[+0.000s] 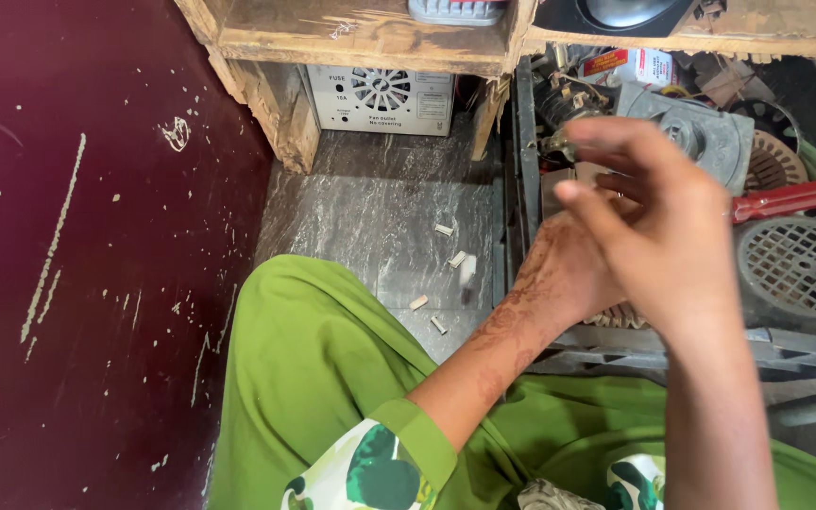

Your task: The person sits on the floor and uses a red-handled screwdriver to press slot wedges into the slots of a fan motor stator, rotating the stator to reach each slot and pressing the wedges down by hand and with the screwdriver. Other motor parts and fan housings sit on the work surface around them.

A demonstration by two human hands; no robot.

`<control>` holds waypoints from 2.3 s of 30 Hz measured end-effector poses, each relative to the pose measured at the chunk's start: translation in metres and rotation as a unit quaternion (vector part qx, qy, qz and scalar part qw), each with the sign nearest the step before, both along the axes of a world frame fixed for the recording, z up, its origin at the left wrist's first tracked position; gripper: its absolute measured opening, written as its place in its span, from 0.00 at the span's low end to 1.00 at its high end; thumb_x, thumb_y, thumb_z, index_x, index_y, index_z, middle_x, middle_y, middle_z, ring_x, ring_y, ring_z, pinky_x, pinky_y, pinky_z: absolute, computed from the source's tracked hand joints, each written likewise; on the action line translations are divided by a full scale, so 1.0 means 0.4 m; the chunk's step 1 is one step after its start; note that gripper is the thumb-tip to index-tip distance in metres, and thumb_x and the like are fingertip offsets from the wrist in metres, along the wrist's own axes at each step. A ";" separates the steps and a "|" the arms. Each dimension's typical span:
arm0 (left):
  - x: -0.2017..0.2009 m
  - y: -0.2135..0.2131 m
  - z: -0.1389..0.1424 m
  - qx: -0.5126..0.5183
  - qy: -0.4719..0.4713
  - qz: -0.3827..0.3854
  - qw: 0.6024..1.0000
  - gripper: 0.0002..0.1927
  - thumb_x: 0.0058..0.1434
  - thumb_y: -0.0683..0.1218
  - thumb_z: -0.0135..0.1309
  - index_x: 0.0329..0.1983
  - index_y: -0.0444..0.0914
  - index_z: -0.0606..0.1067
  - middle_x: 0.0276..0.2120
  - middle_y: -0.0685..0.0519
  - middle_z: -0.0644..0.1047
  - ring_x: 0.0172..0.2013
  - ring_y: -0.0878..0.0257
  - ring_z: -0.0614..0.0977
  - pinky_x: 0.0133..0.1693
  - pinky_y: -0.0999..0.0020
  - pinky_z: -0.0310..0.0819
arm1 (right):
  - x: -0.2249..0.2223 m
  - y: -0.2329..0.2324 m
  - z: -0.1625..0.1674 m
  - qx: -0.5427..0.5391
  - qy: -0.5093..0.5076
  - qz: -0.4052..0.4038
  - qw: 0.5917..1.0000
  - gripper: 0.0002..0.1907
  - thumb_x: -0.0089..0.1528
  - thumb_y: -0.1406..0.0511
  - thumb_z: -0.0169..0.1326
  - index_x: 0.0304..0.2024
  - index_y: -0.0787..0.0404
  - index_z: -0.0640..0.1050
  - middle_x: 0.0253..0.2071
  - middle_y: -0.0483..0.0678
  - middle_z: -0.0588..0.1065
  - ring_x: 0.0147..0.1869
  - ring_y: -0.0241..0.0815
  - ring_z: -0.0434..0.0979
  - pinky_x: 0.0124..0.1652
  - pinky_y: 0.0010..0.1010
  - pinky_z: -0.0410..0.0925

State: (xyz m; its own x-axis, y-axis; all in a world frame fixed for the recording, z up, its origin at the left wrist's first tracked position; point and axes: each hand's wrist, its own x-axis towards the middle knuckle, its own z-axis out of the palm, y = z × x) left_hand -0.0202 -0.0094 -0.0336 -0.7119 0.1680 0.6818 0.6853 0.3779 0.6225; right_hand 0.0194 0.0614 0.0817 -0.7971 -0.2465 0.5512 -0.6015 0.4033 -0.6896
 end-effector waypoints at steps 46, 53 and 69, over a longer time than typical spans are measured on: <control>0.061 0.033 0.092 -0.101 0.004 -0.041 0.994 0.13 0.70 0.50 0.53 0.55 0.44 0.77 0.43 0.51 0.81 0.45 0.49 0.83 0.46 0.57 0.77 | -0.012 0.347 -0.261 -0.186 -0.280 0.055 0.940 0.09 0.69 0.67 0.52 0.50 0.62 0.70 0.42 0.42 0.72 0.46 0.29 0.67 0.42 0.23 0.63; 0.071 0.033 0.102 -0.100 -0.006 -0.043 0.994 0.14 0.66 0.50 0.57 0.54 0.46 0.77 0.41 0.52 0.81 0.43 0.51 0.84 0.45 0.59 0.78 | 0.020 0.340 -0.257 -0.218 -0.245 0.070 0.942 0.12 0.69 0.67 0.50 0.54 0.64 0.73 0.48 0.44 0.75 0.53 0.30 0.70 0.53 0.23 0.65; 0.062 0.006 0.108 -0.144 -0.032 -0.081 0.986 0.20 0.61 0.49 0.61 0.57 0.47 0.75 0.42 0.52 0.77 0.46 0.50 0.81 0.47 0.57 0.75 | 0.004 0.343 -0.258 -0.344 -0.220 -0.036 0.912 0.16 0.72 0.67 0.45 0.60 0.67 0.72 0.55 0.52 0.76 0.60 0.40 0.76 0.60 0.32 0.68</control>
State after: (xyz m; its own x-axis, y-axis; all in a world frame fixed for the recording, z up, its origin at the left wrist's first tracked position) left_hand 0.0047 -0.0069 0.0097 -0.6999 0.4622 0.5445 0.7140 0.4343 0.5492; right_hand 0.0209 0.1987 -0.0215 -0.9791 0.0992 0.1774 -0.1935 -0.1886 -0.9628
